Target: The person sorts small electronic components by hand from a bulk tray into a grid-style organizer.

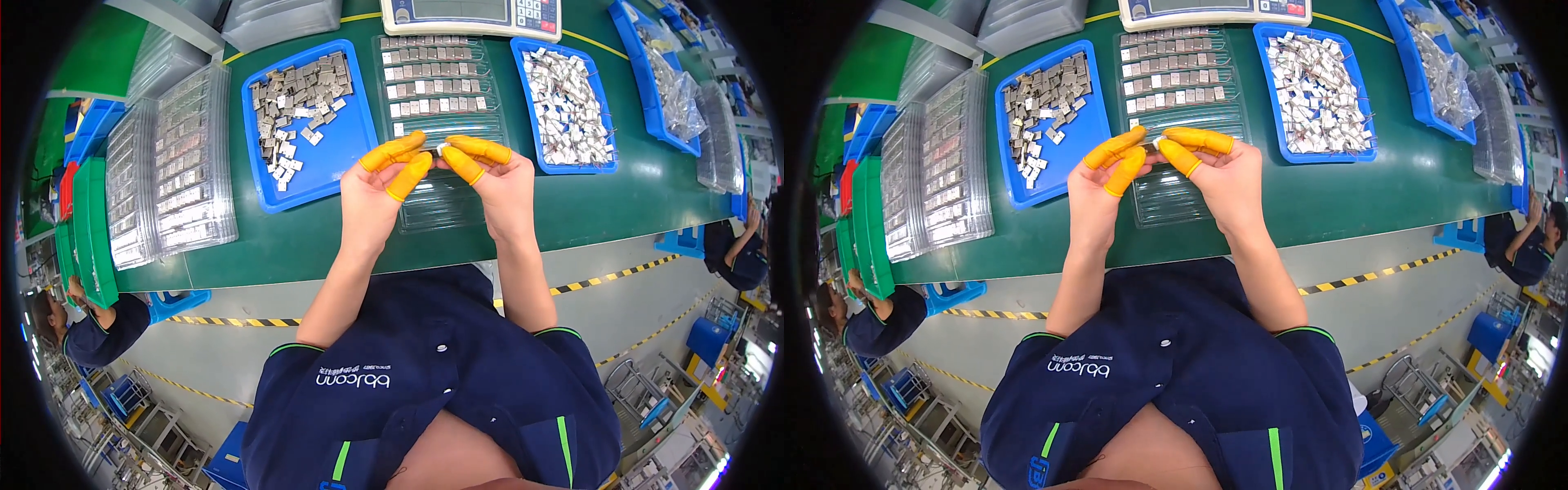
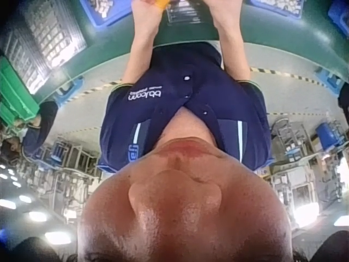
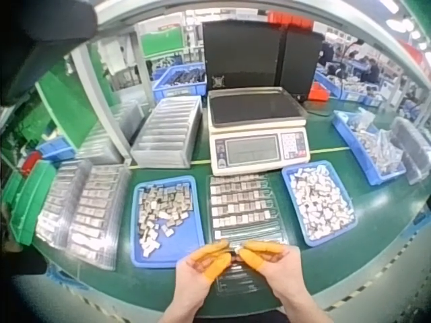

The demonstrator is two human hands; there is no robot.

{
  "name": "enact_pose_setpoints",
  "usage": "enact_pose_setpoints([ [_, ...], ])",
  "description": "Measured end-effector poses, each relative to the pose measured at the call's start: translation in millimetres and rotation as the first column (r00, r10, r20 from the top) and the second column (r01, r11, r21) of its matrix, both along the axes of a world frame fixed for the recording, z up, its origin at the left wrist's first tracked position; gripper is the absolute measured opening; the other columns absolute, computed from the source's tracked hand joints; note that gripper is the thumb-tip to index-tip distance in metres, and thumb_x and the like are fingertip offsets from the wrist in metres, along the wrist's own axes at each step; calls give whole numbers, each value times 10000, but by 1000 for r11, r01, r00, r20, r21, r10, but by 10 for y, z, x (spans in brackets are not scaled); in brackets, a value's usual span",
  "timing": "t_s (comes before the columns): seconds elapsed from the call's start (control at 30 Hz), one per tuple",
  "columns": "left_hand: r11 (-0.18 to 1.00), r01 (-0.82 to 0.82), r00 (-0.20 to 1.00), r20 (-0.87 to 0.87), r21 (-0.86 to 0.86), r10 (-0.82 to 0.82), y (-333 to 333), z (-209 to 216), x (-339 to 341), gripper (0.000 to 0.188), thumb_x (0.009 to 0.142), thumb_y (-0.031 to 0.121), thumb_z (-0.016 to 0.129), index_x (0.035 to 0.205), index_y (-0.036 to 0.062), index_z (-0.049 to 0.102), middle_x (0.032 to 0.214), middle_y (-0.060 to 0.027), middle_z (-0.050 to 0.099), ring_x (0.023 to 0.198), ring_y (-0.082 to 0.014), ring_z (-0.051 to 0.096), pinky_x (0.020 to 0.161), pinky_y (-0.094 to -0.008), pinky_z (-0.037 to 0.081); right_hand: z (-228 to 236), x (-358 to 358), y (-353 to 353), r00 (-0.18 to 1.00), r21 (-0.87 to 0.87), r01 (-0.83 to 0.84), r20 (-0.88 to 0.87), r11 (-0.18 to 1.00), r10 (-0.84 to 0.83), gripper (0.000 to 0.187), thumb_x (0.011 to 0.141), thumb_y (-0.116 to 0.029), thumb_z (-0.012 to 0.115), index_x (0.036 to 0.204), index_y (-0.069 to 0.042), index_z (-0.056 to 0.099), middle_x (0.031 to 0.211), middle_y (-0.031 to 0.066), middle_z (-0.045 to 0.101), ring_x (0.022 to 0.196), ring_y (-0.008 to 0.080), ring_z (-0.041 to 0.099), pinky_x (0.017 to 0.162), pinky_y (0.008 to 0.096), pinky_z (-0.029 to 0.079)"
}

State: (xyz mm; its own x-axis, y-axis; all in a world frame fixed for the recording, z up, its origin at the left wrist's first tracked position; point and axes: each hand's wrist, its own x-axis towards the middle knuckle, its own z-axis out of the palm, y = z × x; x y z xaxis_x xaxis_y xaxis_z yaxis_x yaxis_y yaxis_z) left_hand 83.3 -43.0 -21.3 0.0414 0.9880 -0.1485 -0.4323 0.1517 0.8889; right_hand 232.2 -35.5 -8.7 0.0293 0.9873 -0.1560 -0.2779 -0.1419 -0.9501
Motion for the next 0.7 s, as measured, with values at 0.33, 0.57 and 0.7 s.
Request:
enact_pose_setpoints([
  [0.33, 980, 114, 964, 259, -166, -68, 4, -20, -124, 259, 838, 88, 594, 1050, -59, 583, 978, -141, 626, 827, -194, 633, 742, -266, 521, 72, -30, -43, 961, 261, -38, 273, 965, -36, 199, 762, 67, 623, 961, 67, 622, 918, 116, 642, 851, 178, 625, 806, 268, 487],
  [0.57, 991, -1, 990, 137, -131, 19, 18, 48, -79, 265, 821, 35, 600, 1065, -65, 572, 1006, -155, 615, 877, -226, 628, 803, -291, 516, 78, -63, -36, 997, 64, 34, 72, 997, -39, 227, 764, 49, 632, 984, 90, 596, 924, 142, 635, 816, 208, 639, 788, 280, 503],
  [0.7, 996, 1, 995, 97, -86, 7, 28, 36, -68, 267, 787, -22, 618, 1048, -67, 582, 1006, -156, 615, 877, -226, 629, 795, -298, 522, 66, -67, -19, 998, -17, 25, -57, 1000, -26, 219, 769, 41, 628, 976, 101, 593, 909, 151, 637, 806, 215, 644, 772, 281, 511],
])
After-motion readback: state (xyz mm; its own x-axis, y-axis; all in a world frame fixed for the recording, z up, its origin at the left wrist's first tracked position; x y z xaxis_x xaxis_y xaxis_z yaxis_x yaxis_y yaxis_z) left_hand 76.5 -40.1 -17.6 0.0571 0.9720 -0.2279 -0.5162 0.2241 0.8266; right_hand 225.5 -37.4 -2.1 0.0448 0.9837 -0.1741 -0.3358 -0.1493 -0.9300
